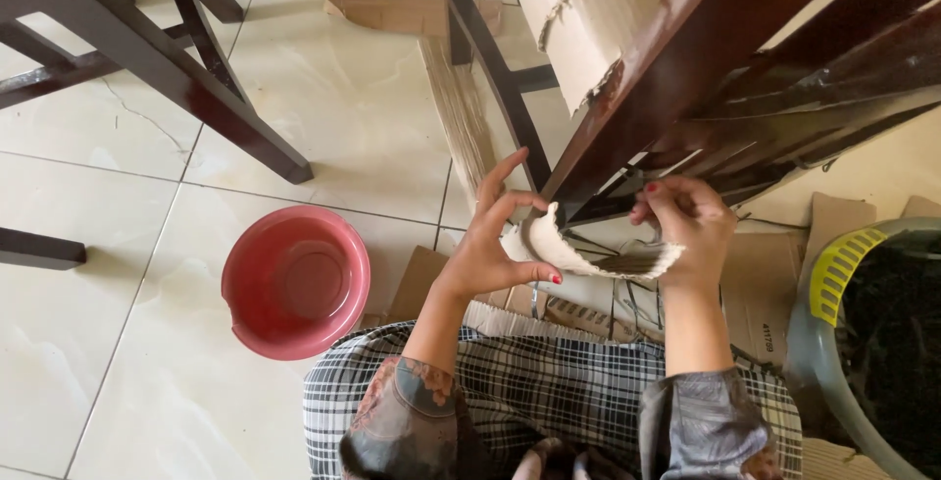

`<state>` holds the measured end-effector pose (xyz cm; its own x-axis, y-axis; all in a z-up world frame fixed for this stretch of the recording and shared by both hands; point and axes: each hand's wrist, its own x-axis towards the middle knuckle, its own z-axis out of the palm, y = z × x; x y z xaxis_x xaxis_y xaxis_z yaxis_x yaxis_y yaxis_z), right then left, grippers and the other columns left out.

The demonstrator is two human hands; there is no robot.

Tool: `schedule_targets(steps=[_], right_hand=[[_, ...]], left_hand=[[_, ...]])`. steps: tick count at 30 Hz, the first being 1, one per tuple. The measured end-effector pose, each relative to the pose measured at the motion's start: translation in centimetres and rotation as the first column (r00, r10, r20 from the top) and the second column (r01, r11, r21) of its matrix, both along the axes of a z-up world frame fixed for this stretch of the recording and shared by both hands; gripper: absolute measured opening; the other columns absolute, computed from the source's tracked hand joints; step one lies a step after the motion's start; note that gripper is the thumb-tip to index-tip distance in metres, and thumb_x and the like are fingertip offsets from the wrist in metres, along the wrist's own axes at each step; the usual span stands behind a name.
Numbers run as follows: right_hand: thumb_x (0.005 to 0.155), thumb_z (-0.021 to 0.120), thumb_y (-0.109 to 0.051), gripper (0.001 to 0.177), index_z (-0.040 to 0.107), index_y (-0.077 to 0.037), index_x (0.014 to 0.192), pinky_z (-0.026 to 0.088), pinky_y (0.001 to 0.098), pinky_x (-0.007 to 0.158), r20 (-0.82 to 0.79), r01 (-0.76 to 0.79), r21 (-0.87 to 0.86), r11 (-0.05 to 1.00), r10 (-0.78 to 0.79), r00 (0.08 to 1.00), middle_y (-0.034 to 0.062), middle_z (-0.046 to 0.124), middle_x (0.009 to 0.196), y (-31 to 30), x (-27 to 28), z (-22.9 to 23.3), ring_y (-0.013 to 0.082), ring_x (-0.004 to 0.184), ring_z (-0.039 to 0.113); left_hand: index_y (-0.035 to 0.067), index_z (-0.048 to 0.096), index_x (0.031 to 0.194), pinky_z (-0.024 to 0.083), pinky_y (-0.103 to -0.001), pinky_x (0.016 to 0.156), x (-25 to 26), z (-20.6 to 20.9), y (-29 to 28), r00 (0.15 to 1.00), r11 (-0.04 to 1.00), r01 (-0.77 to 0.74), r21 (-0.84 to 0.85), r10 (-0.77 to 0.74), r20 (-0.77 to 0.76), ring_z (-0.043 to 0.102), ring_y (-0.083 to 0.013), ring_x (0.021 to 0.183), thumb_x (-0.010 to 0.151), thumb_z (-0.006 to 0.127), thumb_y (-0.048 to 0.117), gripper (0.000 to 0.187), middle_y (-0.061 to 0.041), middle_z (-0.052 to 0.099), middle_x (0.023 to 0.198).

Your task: Wrapping the legs of a wooden chair with cardboard and securing them with plastic ties for protection.

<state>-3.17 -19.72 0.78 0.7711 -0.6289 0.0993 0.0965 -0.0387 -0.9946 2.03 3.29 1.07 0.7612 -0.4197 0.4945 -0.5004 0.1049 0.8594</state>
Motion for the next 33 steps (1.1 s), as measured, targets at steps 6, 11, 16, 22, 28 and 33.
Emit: schedule_targets(steps=[6,11,16,22,28,33], right_hand=[[0.098,0.078,0.002,0.008,0.071,0.004,0.101,0.061,0.0356,0.074,0.000,0.150,-0.202,0.968,-0.153,0.988,0.0196,0.071,0.088,3.0,-2.9,-1.3,0.0273,0.074,0.073],[0.096,0.074,0.008,0.009,0.070,0.008,0.105,0.065,0.0425,0.084,0.118,0.108,-0.008,0.994,-0.106,0.987,0.0249,0.073,0.096,4.2,-2.0,-1.5,0.0308,0.087,0.075],[0.096,0.074,0.000,0.013,0.068,0.003,0.106,0.070,0.0432,0.083,0.103,0.046,0.335,0.941,-0.085,0.991,0.0248,0.073,0.097,2.7,-1.1,-1.6,0.0354,0.085,0.077],[0.089,0.078,-0.004,0.017,0.070,0.004,0.101,0.068,0.0405,0.071,-0.147,-0.018,0.414,0.910,0.087,0.985,0.0247,0.073,0.087,0.5,-1.6,-5.7,0.0307,0.073,0.077],[0.086,0.080,-0.003,0.023,0.072,0.005,0.105,0.067,0.0464,0.062,-0.199,-0.083,0.340,0.937,0.158,0.967,0.0268,0.071,0.083,-0.8,-0.7,-5.6,0.0321,0.064,0.074],[0.094,0.076,0.004,0.012,0.072,0.004,0.106,0.065,0.0469,0.068,-0.064,-0.184,-0.045,0.982,0.181,0.981,0.0255,0.072,0.089,-0.1,-0.5,-3.1,0.0343,0.074,0.074]], left_hand=[[0.022,0.069,0.113,0.025,-0.062,0.119,0.0,-0.6,0.1,0.999,0.998,0.034,0.053,-0.034,0.010,0.031,-0.0456,0.148,0.056,0.096,0.048,0.069,-0.020,0.031,0.161],[0.022,0.069,0.113,0.023,-0.061,0.121,-0.4,-0.6,0.2,0.999,0.998,0.044,0.052,-0.046,0.024,0.032,-0.0444,0.148,0.057,0.095,0.049,0.068,-0.020,0.032,0.161],[0.024,0.070,0.112,0.023,-0.061,0.121,-0.5,-0.5,0.5,0.999,0.998,0.042,0.054,-0.043,0.022,0.031,-0.0451,0.147,0.057,0.095,0.051,0.066,-0.020,0.032,0.160],[0.025,0.072,0.112,0.024,-0.060,0.121,-0.8,-0.8,0.5,0.998,0.996,0.045,0.074,-0.048,0.033,0.033,-0.0442,0.147,0.056,0.095,0.051,0.066,-0.019,0.032,0.161],[0.027,0.071,0.115,0.022,-0.061,0.122,-0.9,-1.3,0.5,0.998,0.994,0.060,0.091,-0.062,0.027,0.030,-0.0442,0.148,0.057,0.093,0.055,0.069,-0.019,0.031,0.161],[0.026,0.071,0.116,0.023,-0.061,0.122,-0.8,-1.2,0.7,0.998,0.993,0.043,0.108,-0.047,0.034,0.031,-0.0436,0.148,0.056,0.092,0.055,0.069,-0.017,0.032,0.161]])
